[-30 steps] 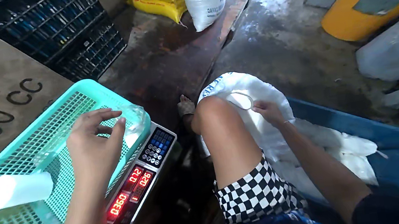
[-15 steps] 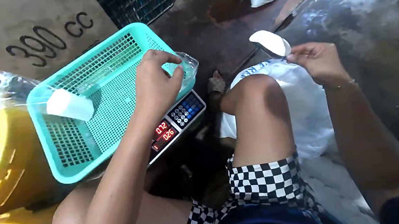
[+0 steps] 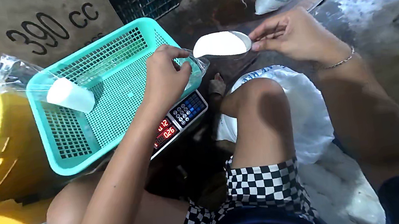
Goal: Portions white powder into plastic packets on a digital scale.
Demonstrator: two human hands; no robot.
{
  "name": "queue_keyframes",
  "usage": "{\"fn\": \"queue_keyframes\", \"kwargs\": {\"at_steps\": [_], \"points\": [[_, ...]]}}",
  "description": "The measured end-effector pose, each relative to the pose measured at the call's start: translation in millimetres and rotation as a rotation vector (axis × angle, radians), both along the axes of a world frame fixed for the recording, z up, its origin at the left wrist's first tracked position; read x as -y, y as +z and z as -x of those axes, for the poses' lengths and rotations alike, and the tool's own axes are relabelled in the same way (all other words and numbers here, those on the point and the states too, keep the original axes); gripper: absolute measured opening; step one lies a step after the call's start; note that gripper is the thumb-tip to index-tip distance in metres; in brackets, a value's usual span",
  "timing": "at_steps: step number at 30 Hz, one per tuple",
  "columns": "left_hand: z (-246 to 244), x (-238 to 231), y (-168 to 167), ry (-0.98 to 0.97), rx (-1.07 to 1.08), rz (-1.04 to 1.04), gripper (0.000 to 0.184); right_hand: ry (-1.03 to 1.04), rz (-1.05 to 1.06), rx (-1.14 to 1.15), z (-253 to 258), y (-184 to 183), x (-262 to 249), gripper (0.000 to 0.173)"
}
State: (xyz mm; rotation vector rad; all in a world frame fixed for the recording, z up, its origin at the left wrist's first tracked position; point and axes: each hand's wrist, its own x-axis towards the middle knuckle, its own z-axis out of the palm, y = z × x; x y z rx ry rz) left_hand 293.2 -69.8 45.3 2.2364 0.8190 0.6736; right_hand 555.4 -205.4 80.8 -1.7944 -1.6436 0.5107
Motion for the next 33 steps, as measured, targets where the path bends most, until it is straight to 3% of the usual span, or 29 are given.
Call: {"fn": "queue_keyframes", "kwargs": {"at_steps": [11,24,33], "points": [[0,1,6,-0.017,0.013,0.064,0.024,0.118,0.095,0.431,35,53,-26,0.013],[2,-1,8,-0.007,0.021,0.086,0.025,0.124,0.132,0.489,38,61,-32,0.011],[20,-17,18,0.091,0.175,0.009,0.024,0.141,0.123,0.492,42,65,-32,0.012]]}}
